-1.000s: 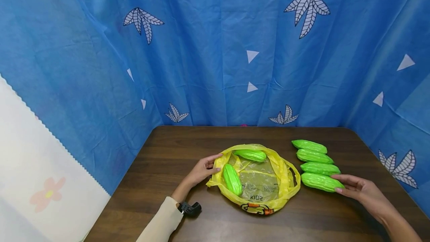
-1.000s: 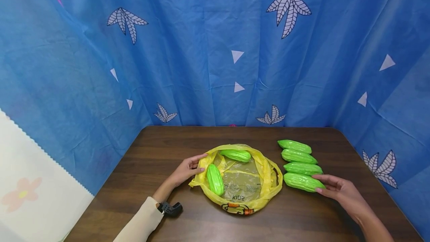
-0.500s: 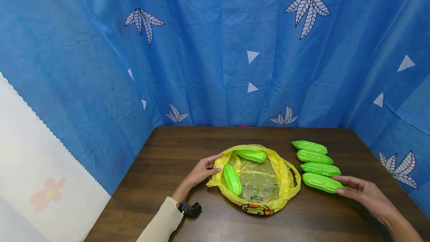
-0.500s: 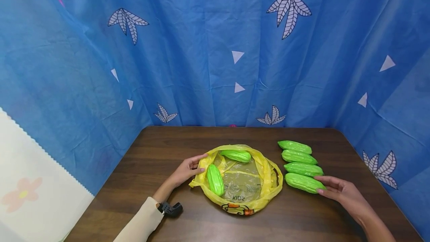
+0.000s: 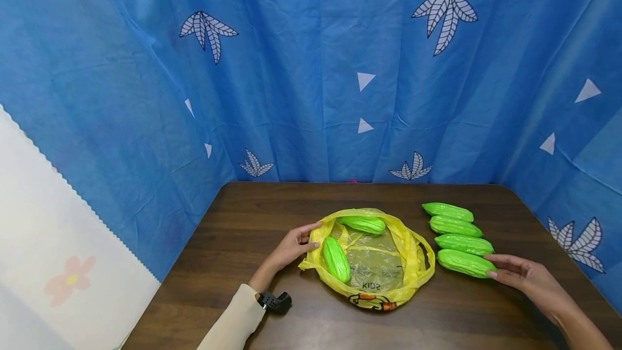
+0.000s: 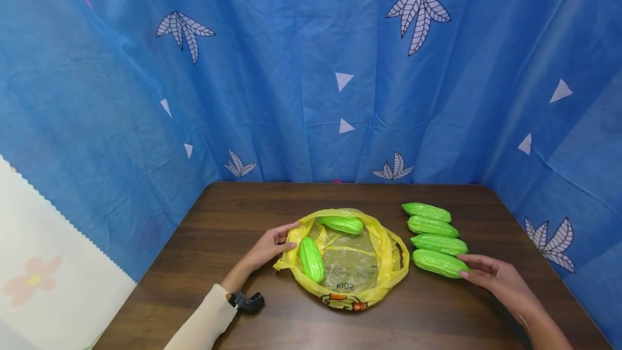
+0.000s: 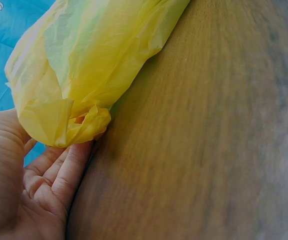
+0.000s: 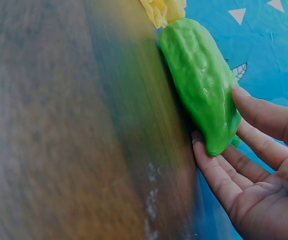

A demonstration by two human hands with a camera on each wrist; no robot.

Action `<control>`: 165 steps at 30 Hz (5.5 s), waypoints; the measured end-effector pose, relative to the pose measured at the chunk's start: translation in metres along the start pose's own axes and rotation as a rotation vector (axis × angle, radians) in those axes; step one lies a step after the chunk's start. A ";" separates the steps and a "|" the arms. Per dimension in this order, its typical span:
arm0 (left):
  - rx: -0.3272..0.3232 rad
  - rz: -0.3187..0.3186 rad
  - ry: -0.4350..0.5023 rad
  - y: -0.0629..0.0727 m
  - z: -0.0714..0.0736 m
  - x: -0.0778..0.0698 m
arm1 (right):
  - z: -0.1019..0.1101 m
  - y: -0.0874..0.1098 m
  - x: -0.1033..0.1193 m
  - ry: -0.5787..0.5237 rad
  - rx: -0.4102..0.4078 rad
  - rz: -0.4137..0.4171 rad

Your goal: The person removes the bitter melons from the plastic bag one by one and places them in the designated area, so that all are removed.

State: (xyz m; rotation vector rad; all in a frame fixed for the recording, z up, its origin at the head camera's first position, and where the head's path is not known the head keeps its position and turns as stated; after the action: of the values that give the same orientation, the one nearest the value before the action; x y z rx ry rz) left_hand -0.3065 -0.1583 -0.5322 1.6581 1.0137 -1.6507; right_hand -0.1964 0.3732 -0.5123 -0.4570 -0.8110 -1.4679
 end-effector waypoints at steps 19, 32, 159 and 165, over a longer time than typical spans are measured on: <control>0.003 0.000 -0.005 -0.001 0.000 -0.001 | -0.001 0.003 -0.002 0.019 0.007 -0.024; -0.005 -0.004 -0.002 0.000 -0.001 -0.002 | 0.005 0.008 -0.001 0.001 -0.024 -0.006; 0.017 -0.005 0.016 0.001 -0.001 -0.002 | -0.195 -0.058 0.246 0.062 -0.118 0.315; 0.011 -0.005 0.006 0.000 -0.001 -0.003 | -0.199 -0.060 0.242 0.070 -0.095 0.326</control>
State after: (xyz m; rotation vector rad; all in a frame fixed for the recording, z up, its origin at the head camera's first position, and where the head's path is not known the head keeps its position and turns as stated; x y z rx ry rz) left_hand -0.3053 -0.1576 -0.5290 1.6702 1.0142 -1.6581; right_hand -0.2355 0.0576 -0.4826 -0.5775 -0.5816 -1.2152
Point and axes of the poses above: each hand's wrist, its own y-axis away from the middle knuckle, its own z-axis out of the back of the hand, x = y × z, the point moved 5 cm from there along -y, towards the middle knuckle, and after that the axes turned 15 degrees about y, right-handed, at the moved point
